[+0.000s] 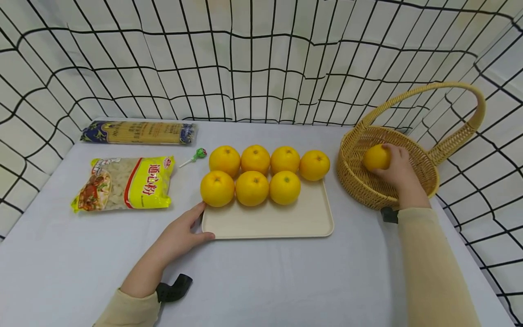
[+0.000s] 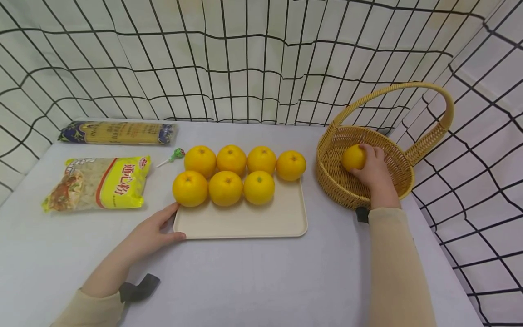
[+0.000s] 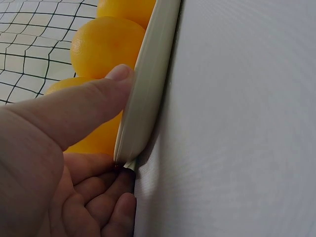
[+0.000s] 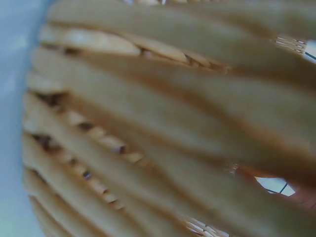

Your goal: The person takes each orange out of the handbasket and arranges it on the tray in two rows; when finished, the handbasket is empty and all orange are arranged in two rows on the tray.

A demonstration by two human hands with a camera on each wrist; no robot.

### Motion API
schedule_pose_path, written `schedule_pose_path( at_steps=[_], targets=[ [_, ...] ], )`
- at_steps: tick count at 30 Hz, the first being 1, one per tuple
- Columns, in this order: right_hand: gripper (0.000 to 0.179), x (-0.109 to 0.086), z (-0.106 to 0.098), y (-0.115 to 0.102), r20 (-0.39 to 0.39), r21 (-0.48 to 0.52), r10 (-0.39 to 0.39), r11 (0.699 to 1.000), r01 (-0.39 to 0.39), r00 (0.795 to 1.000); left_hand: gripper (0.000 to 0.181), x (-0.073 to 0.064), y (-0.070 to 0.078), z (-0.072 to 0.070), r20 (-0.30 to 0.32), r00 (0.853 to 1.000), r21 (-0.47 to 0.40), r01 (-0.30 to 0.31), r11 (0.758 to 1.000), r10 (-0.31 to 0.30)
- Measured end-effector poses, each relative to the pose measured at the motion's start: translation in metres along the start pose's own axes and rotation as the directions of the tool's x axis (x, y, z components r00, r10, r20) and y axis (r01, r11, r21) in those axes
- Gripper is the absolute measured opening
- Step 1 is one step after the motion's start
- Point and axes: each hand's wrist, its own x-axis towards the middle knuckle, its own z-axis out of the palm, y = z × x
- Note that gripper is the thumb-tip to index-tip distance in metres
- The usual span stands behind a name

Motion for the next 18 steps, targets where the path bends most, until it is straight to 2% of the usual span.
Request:
schedule_pose_path(
  at_steps=[5, 9, 18],
  targets=[
    [0.079, -0.003, -0.002, 0.000, -0.014, 0.012, -0.009, 1.000, 0.009, 1.000, 0.093, 0.000, 0.000, 0.001, 0.001, 1.000, -0.001, -0.002, 1.000, 0.002],
    [0.082, -0.009, -0.005, 0.001, -0.045, 0.067, -0.017, 0.998, 0.020, 0.999, 0.093, 0.001, 0.000, 0.001, 0.002, 1.000, 0.003, -0.001, 1.000, 0.001],
    [0.084, -0.035, -0.018, -0.010, -0.147, 0.166, -0.076, 0.981, 0.100, 0.986, 0.093, 0.001, 0.000, 0.000, 0.007, 1.000, 0.000, 0.013, 1.000, -0.013]
  ],
)
